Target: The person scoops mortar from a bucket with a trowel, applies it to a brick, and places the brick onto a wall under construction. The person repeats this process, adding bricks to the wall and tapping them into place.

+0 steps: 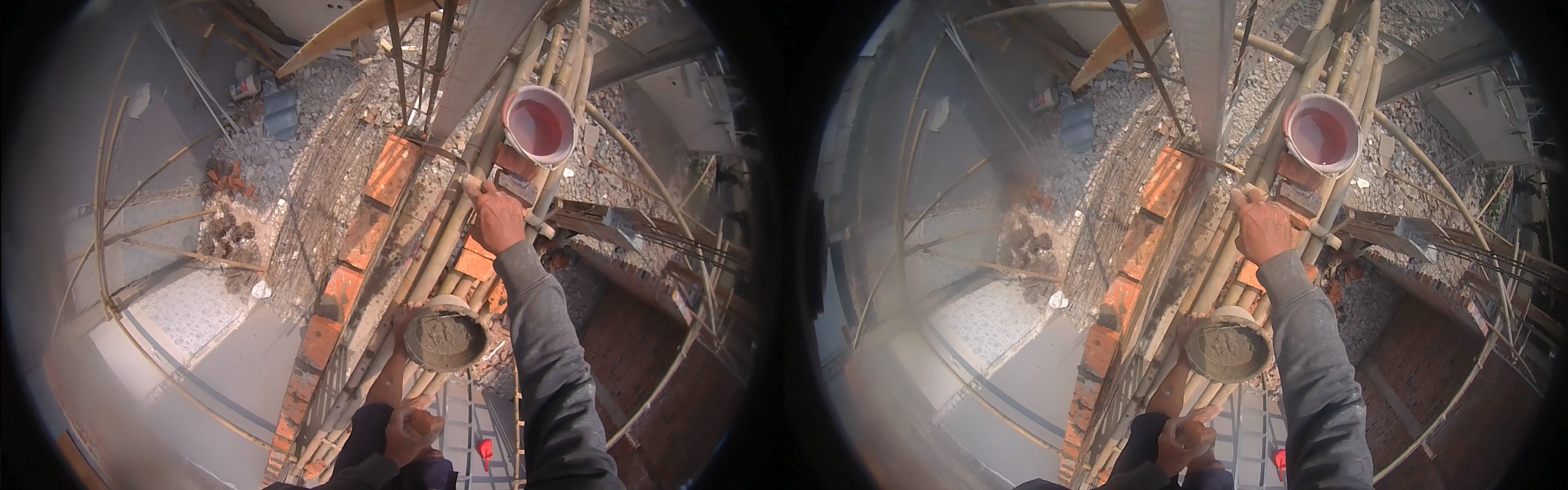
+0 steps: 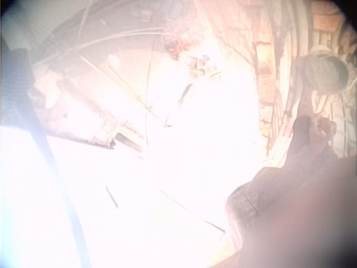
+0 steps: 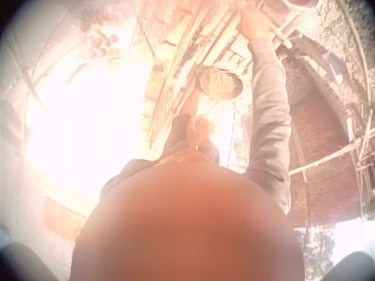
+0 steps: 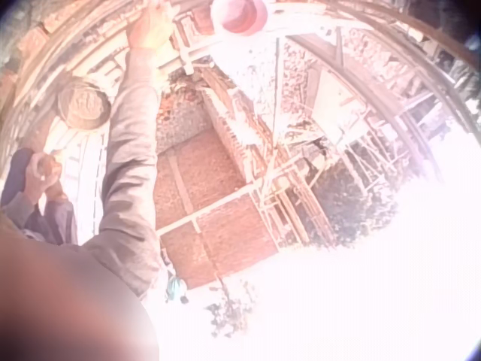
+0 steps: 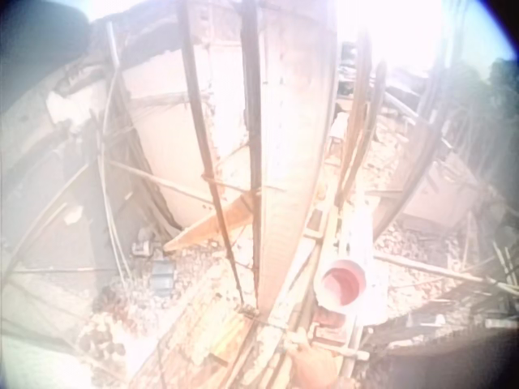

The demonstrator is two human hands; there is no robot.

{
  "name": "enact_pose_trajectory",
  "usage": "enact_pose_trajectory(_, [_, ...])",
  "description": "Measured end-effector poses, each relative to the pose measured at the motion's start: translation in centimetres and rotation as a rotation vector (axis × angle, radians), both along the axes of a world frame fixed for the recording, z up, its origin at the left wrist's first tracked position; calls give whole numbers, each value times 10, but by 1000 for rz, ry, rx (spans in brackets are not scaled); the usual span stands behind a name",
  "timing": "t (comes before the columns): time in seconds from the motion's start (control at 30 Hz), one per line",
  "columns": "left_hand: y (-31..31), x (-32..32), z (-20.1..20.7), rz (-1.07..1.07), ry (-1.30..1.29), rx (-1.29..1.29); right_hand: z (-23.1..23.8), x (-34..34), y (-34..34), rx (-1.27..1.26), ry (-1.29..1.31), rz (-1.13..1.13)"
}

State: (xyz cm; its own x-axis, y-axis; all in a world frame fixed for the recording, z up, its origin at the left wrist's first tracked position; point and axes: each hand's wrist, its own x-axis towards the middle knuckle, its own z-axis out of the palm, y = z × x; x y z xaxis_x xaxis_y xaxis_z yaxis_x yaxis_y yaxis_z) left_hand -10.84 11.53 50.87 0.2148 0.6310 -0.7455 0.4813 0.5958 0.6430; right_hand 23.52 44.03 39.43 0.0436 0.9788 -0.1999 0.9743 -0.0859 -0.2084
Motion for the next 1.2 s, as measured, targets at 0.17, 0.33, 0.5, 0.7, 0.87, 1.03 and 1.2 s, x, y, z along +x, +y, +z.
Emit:
enact_pose_trajectory(0.17, [10,8,5,52,-49,-35,-19,-27,-2,60,-85,-75])
enact_pose_trajectory(0.33, [12,13,2,10,-2,-106,-23,-38,-16,24,63,-175])
enact_pose_trajectory(0.5, [2,20,0,41,-8,3,-24,-37,-12,81,7,-170])
enact_pose_trajectory(0.7, [-21,17,-7,-42,35,28,-28,-41,-30,70,38,-163])
enact_pose_trajectory(0.87, [-47,13,-14,15,-31,-30,-15,-27,-25,142,39,-136])
enact_pose_trajectory(1.03, [-59,8,-24,-89,-14,45,8,-29,-98,156,164,-282])
enact_pose_trajectory(1.2, [-60,1,-35,84,26,-166,45,-30,-298,-32,531,-569])
